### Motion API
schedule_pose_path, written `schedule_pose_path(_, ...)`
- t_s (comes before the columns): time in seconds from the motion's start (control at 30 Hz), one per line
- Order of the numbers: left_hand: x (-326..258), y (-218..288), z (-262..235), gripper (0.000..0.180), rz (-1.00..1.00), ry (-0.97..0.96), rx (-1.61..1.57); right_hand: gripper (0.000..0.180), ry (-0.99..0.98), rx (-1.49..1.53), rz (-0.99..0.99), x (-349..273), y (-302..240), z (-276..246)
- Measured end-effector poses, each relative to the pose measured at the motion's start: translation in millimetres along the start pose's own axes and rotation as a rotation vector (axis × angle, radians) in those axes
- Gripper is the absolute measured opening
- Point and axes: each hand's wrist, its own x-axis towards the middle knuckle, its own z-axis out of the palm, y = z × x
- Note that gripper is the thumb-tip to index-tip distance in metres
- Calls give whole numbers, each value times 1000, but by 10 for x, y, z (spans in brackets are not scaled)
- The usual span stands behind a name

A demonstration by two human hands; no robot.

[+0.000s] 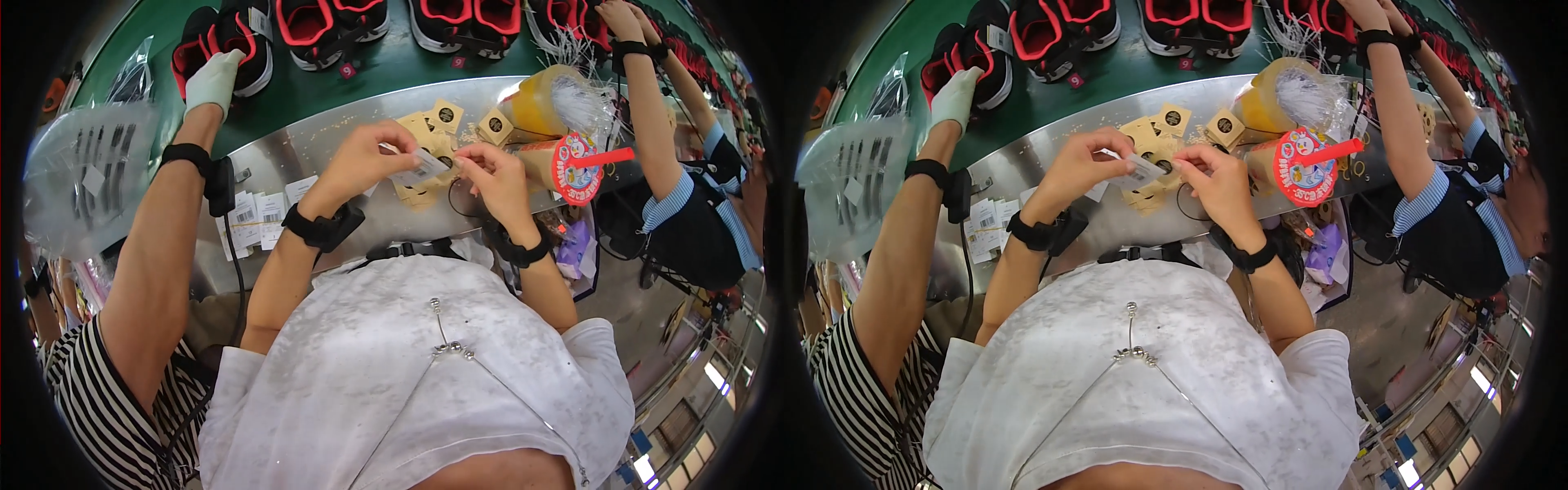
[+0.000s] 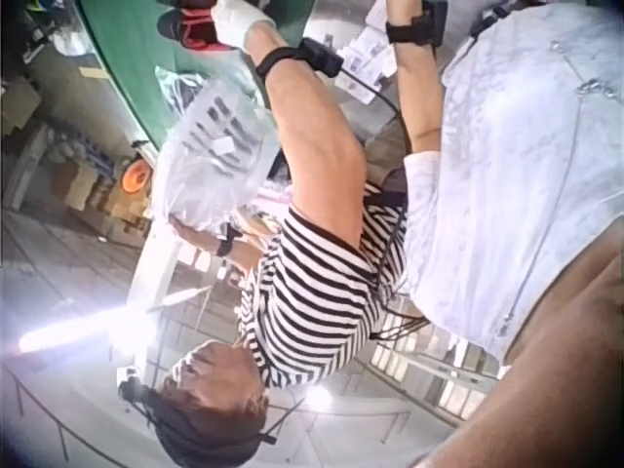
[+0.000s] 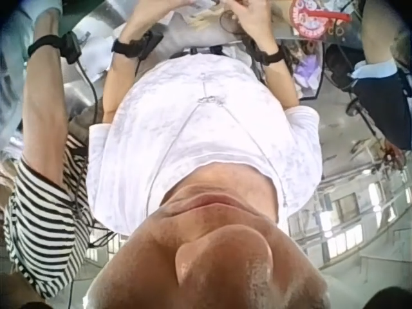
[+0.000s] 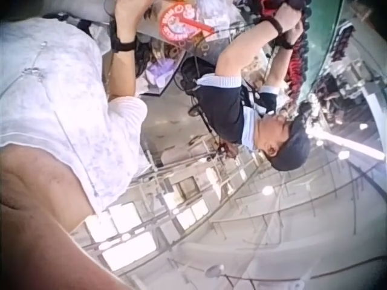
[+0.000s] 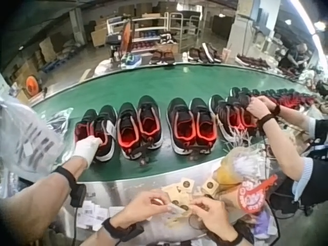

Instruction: Attaching paper tags and labels to shoes and then packing them into bags.

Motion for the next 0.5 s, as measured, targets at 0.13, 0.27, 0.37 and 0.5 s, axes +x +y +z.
schedule_pose_path(0.13,121,126,177,9,9,-72,-9,16,67,181,-113,-179,-148,-1)
schedule_pose_path(0.27,113,221,203,11,42,63,-170,21,-139,-360,-574,-571,-776,-492)
schedule_pose_path(0.37,190,426,217,13,179,134,-331,19,-470,-448,-785,-824,-1427,-1259)
schedule_pose_path(0.5,294,579,300,15,163,104,-208,23,84,-293,-617,-606,-1609,-1668)
